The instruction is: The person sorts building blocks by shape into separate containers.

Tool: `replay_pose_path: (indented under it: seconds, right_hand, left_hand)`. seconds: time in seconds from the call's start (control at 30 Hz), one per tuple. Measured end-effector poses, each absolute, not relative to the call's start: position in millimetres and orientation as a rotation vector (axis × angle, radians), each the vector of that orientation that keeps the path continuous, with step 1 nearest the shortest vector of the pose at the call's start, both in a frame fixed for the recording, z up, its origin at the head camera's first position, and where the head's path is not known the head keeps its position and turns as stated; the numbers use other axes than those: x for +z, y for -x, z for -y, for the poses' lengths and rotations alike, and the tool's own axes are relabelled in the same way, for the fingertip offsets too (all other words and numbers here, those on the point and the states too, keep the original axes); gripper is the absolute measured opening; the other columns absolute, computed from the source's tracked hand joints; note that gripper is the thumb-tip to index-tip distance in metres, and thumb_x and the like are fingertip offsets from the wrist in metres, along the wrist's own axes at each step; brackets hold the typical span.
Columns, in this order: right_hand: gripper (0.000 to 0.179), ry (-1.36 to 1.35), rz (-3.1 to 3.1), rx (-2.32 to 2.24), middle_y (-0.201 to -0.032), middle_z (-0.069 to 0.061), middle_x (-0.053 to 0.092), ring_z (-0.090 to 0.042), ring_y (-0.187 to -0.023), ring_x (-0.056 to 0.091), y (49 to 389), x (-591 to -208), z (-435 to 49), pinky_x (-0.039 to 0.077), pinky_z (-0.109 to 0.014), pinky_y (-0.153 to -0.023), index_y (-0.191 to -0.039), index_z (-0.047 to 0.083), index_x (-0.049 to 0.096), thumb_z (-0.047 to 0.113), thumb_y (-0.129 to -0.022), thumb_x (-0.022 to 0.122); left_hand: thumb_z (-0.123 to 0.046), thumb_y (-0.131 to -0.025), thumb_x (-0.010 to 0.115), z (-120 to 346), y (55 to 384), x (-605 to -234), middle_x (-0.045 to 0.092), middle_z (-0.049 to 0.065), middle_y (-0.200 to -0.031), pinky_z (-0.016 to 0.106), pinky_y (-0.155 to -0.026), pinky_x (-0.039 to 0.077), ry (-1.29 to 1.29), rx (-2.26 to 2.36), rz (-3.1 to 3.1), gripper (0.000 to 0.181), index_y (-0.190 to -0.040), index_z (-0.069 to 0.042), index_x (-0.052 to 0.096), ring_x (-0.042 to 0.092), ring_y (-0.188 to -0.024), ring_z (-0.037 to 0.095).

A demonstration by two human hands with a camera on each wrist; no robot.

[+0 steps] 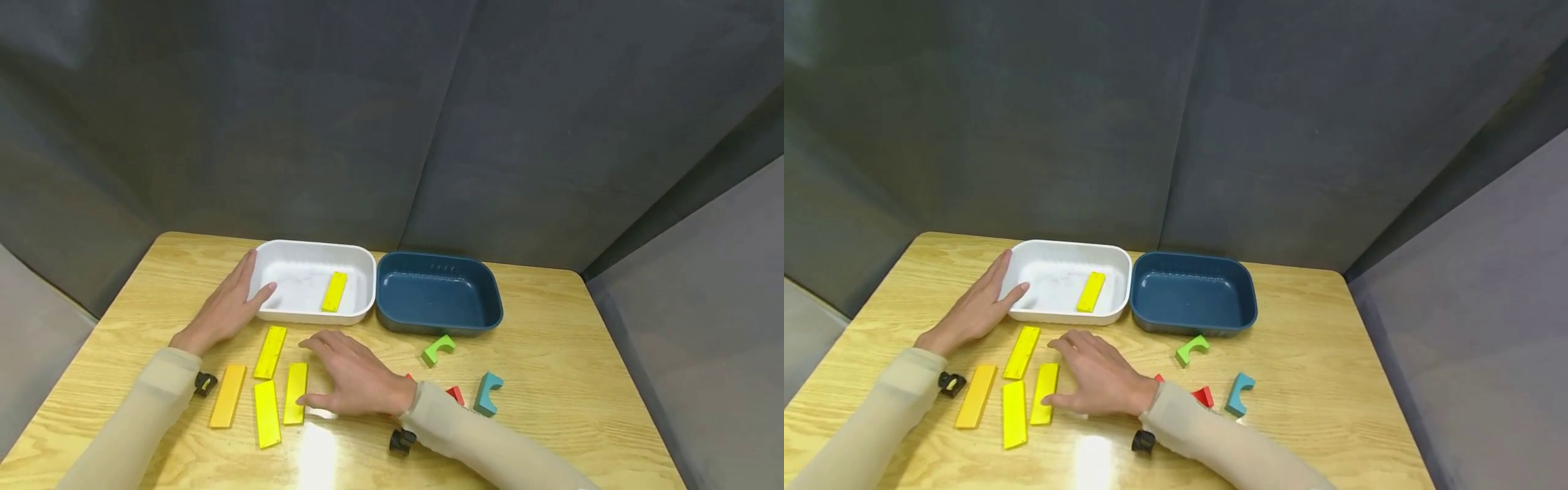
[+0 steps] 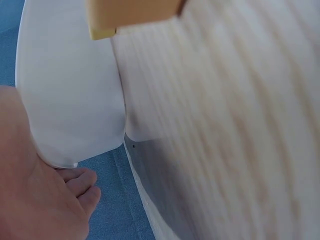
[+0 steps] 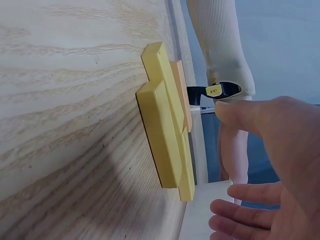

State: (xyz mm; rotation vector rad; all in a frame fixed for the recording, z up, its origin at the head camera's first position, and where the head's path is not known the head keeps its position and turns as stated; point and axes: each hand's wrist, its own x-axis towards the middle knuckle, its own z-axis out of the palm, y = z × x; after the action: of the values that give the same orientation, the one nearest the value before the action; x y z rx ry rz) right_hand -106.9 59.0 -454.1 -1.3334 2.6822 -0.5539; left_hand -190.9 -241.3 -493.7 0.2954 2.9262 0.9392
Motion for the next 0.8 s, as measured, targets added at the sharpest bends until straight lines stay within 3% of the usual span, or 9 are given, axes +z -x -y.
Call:
replay_pose_path:
  seconds: [0.3,0.8]
  right_hand:
    - [0.086,1.287,-2.674,-0.569,-0.154,-0.005,0.053,-0.019,-0.139,0.052,102.2,-456.7,-58.7,0.048,-0.035,-0.114,-0.155,0.010,0.050,0.058,-0.091,0.081]
    - [0.108,1.263,-2.663,-0.496,-0.160,-0.008,0.047,-0.022,-0.147,0.046,95.7,-469.5,-52.1,0.038,-0.037,-0.125,-0.162,0.008,0.041,0.068,-0.083,0.083]
  left_hand:
    - [-0.064,-0.110,0.039,242.1,190.2,-495.0,-0.009,0.010,-0.180,0.066,-0.129,0.013,-0.301,0.934,-2.929,0.095,-0.172,-0.011,-0.009,0.005,-0.165,0.044]
    - [-0.066,-0.110,0.039,242.3,189.0,-493.8,-0.009,0.009,-0.180,0.065,-0.130,0.013,-0.287,0.931,-2.927,0.095,-0.172,-0.012,-0.010,0.005,-0.165,0.043]
